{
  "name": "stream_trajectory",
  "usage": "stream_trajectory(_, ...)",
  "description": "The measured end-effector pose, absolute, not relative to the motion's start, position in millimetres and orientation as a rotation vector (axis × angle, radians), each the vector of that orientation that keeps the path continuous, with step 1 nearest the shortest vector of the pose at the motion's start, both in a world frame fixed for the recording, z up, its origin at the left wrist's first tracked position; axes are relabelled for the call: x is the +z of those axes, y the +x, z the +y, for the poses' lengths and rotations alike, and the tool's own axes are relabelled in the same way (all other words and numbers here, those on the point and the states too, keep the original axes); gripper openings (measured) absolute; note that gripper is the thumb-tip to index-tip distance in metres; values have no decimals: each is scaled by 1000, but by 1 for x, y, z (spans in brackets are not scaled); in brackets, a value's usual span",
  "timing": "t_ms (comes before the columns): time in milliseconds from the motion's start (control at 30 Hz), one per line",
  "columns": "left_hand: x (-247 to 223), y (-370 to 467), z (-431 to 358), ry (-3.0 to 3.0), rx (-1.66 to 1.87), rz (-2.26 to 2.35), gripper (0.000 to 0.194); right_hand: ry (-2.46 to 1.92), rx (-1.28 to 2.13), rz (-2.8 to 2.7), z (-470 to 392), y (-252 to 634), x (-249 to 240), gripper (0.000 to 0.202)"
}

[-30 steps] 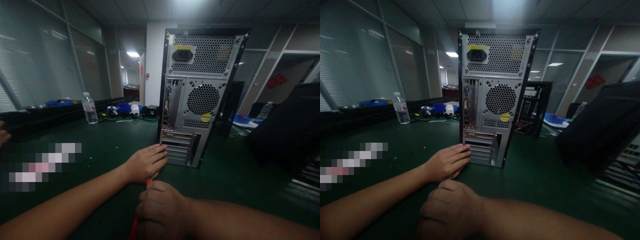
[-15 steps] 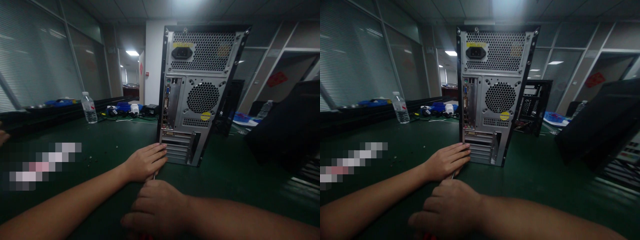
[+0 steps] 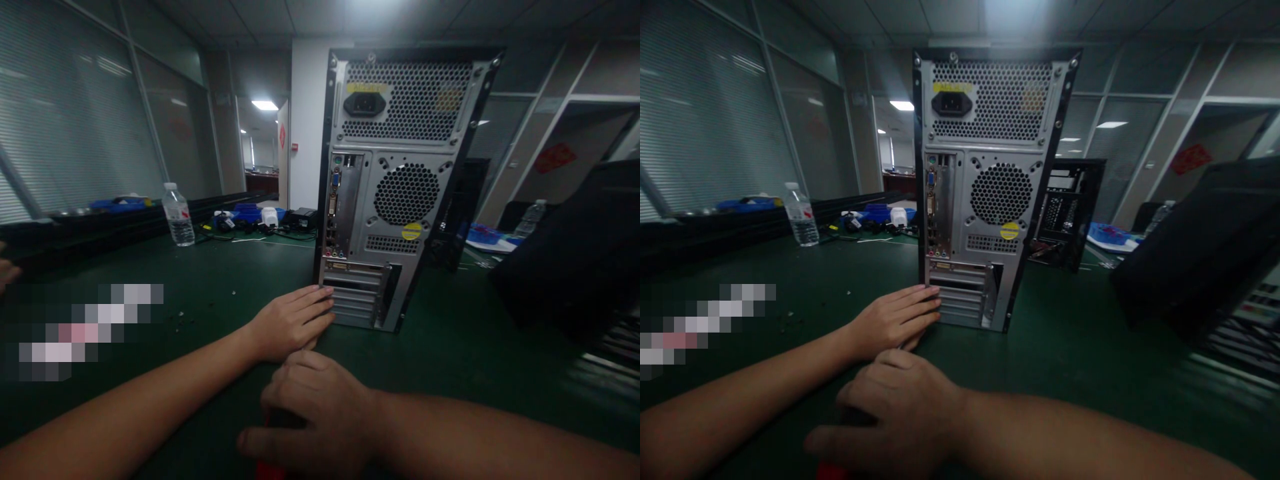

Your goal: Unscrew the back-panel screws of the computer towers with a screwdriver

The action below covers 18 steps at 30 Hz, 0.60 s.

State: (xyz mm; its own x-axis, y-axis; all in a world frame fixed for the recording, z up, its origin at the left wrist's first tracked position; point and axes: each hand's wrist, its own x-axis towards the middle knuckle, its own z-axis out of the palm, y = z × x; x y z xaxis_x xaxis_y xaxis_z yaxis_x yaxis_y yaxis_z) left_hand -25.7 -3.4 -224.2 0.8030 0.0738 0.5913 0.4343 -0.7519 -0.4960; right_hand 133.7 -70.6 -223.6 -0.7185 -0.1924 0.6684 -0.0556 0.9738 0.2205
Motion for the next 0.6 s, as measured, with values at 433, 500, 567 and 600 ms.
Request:
stream_trajectory(433,-220,-31,-8,-2399,-846,-179,30,150,-199,-2051,-72,134,-229,20)
stream_trajectory(500,-219,-31,-9,-2396,-872,-127,28,46,-138,-2043,-75,133,-231,35)
stream_trajectory(567,-218,-31,-10,-2381,-893,-105,26,-45,-72,-2041,-76,132,-232,47)
stream_trajectory(600,-218,-32,-10,-2372,-896,-100,25,-48,-76,-2044,-76,132,-232,47)
